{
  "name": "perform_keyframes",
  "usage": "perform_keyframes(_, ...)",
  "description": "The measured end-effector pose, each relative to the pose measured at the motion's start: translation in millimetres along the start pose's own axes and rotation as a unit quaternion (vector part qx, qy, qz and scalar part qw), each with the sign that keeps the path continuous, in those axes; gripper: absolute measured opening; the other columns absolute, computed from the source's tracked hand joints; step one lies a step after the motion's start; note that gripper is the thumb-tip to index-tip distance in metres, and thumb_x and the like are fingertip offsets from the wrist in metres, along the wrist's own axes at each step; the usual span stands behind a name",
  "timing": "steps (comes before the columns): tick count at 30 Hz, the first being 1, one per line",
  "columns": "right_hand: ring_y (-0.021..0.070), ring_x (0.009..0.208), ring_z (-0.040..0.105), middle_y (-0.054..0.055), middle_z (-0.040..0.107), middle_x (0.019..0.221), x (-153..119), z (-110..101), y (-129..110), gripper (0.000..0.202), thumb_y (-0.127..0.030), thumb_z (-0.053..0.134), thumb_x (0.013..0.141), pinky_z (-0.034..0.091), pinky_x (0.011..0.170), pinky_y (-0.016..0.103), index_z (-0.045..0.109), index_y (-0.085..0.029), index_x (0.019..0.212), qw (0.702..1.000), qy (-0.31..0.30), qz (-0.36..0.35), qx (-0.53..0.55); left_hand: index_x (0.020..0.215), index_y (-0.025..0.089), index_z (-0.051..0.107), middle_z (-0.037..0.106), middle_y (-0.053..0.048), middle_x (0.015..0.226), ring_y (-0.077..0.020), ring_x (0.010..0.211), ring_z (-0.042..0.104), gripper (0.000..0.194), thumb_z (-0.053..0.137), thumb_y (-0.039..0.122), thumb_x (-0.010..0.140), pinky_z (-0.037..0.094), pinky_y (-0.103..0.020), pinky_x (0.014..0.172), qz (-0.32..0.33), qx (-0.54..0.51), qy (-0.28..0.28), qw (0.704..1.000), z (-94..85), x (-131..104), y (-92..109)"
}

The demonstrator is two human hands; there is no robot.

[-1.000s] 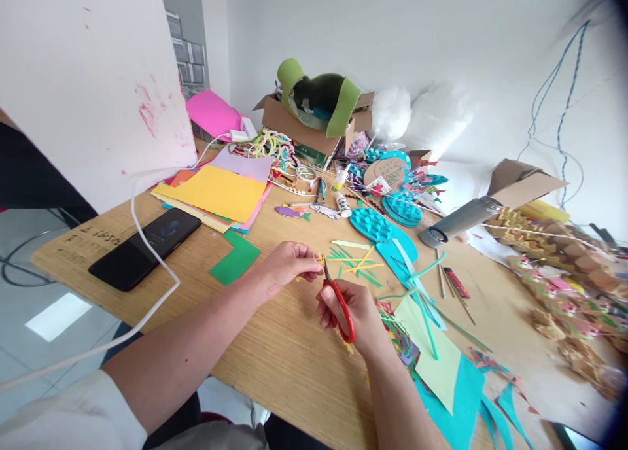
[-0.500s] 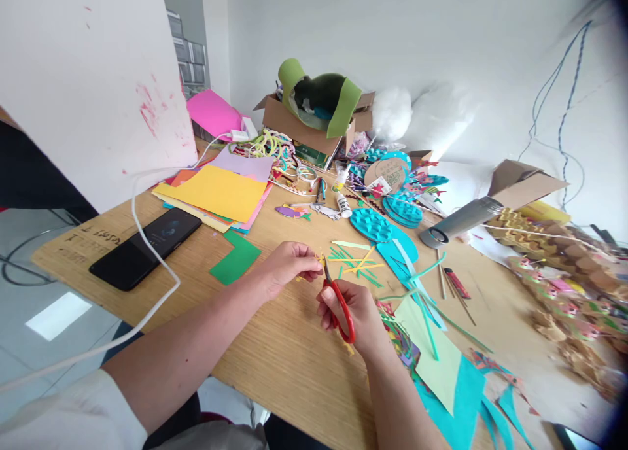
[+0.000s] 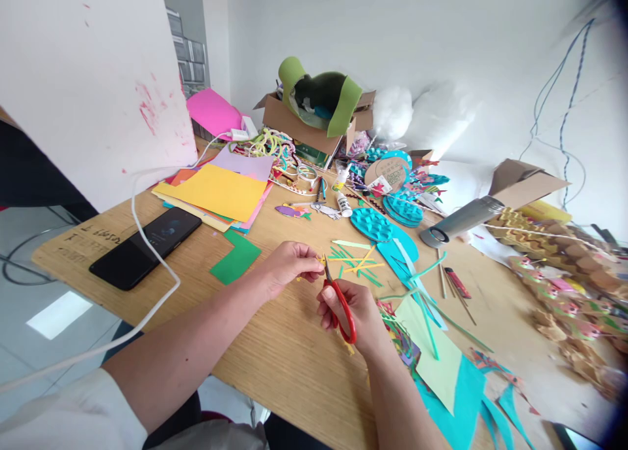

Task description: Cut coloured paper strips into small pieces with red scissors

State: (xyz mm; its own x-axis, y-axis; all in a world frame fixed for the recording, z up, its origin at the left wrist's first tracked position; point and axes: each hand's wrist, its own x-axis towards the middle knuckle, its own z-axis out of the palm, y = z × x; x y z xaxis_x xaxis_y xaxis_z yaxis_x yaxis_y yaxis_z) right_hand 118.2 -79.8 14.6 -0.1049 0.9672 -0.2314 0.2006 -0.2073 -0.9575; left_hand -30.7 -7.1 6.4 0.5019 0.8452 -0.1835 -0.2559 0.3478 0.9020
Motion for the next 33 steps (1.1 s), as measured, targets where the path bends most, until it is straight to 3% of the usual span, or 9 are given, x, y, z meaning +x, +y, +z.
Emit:
perform_keyframes(10, 0.0113, 0.039, 0.055, -0.001, 0.058, 0.049, 0.1, -1.0, -0.6, 0.049, -0.061, 0.072, 0.064, 0.041, 0.036, 0.019, 0.051, -0.017, 0.062, 1.0, 0.001, 0.007, 0.017, 0.067, 0.012, 0.061, 0.06, -0.002, 0.064, -0.0102, 0.06, 0.054, 0.016, 0.067, 0.026, 0.061, 0.043, -0.026, 0.064, -0.012, 0.0, -0.001, 1.0, 0.3, -1.0, 1.9)
perform_keyframes(15, 0.011, 0.039, 0.055, 0.0, 0.059, 0.051, 1.1, -1.6, 0.2, 0.051, -0.065, 0.07, 0.064, 0.043, 0.037, 0.02, 0.053, -0.016, 0.063, 0.999, 0.013, 0.003, 0.029, 0.085, 0.016, 0.058, 0.059, -0.001, 0.084, -0.0106, 0.072, 0.056, 0.028, 0.068, 0.027, 0.062, 0.042, -0.022, 0.06, 0.039, -0.004, 0.066, 0.997, 3.5, -2.2, 5.5)
perform_keyframes(21, 0.0116, 0.039, 0.056, 0.001, 0.06, 0.054, 2.3, -2.6, 2.1, 0.05, -0.065, 0.065, 0.07, 0.044, 0.037, 0.021, 0.054, -0.016, 0.065, 0.999, 0.021, -0.009, 0.023, 0.062, 0.013, 0.058, 0.053, 0.001, 0.06, -0.0086, 0.057, 0.047, 0.018, 0.067, 0.029, 0.063, 0.038, -0.024, 0.058, 0.032, 0.046, 0.036, 0.998, 4.8, -2.2, 0.8)
perform_keyframes(25, 0.0115, 0.039, 0.056, 0.001, 0.06, 0.053, 2.0, -1.5, 1.8, 0.05, -0.064, 0.066, 0.07, 0.043, 0.037, 0.02, 0.053, -0.017, 0.064, 0.999, 0.027, -0.01, 0.03, 0.063, 0.012, 0.064, 0.056, 0.0, 0.06, -0.0089, 0.058, 0.046, 0.017, 0.069, 0.029, 0.062, 0.035, -0.025, 0.059, 0.034, 0.051, 0.016, 0.998, 7.0, -3.5, -1.0)
perform_keyframes(33, 0.0116, 0.04, 0.057, 0.0, 0.059, 0.053, 1.8, 0.2, 1.3, 0.049, -0.062, 0.072, 0.064, 0.044, 0.037, 0.02, 0.053, -0.016, 0.065, 0.999, 0.021, -0.003, 0.037, 0.064, 0.013, 0.065, 0.057, 0.002, 0.061, -0.0081, 0.056, 0.046, 0.017, 0.072, 0.026, 0.058, 0.036, -0.025, 0.058, 0.035, 0.019, 0.055, 0.998, 8.4, -2.8, -0.6)
